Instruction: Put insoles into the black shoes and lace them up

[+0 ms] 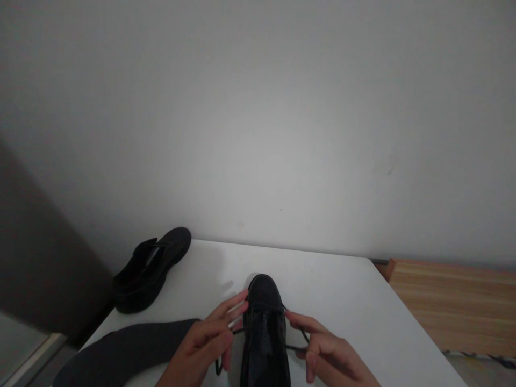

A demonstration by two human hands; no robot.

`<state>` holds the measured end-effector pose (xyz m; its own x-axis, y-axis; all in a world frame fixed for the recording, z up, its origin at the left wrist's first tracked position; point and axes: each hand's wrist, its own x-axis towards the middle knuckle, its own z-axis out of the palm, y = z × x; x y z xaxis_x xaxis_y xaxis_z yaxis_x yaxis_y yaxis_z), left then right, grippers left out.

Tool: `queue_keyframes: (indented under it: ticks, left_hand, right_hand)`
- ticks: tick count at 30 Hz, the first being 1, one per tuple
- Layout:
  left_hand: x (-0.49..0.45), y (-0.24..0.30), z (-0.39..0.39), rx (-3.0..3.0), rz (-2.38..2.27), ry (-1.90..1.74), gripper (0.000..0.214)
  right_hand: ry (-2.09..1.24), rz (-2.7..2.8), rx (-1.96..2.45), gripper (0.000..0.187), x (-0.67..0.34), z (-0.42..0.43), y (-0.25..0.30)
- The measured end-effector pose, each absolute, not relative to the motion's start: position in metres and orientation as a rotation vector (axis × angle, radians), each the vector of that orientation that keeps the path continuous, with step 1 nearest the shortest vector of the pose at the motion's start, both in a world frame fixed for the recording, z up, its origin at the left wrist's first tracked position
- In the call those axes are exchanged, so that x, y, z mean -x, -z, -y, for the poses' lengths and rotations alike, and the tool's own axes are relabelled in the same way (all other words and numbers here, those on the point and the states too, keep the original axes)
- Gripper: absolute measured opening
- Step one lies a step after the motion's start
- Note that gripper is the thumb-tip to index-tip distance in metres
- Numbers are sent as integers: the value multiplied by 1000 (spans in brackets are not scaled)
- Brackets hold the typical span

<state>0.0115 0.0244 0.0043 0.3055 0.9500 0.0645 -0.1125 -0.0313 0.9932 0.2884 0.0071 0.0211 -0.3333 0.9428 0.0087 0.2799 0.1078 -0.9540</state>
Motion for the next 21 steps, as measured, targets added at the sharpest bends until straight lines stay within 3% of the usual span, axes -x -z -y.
queue_keyframes:
  ticks: [7, 21]
  left_hand:
    - [-15, -1, -39, -1398, -935, -823, 48]
    - [-10, -2, -29, -1501, -993, -934, 53]
  right_hand:
    - [-1226, 1779, 1235, 50, -276, -18, -10]
    - [-1046, 1756, 1168, 44, -272, -14, -2]
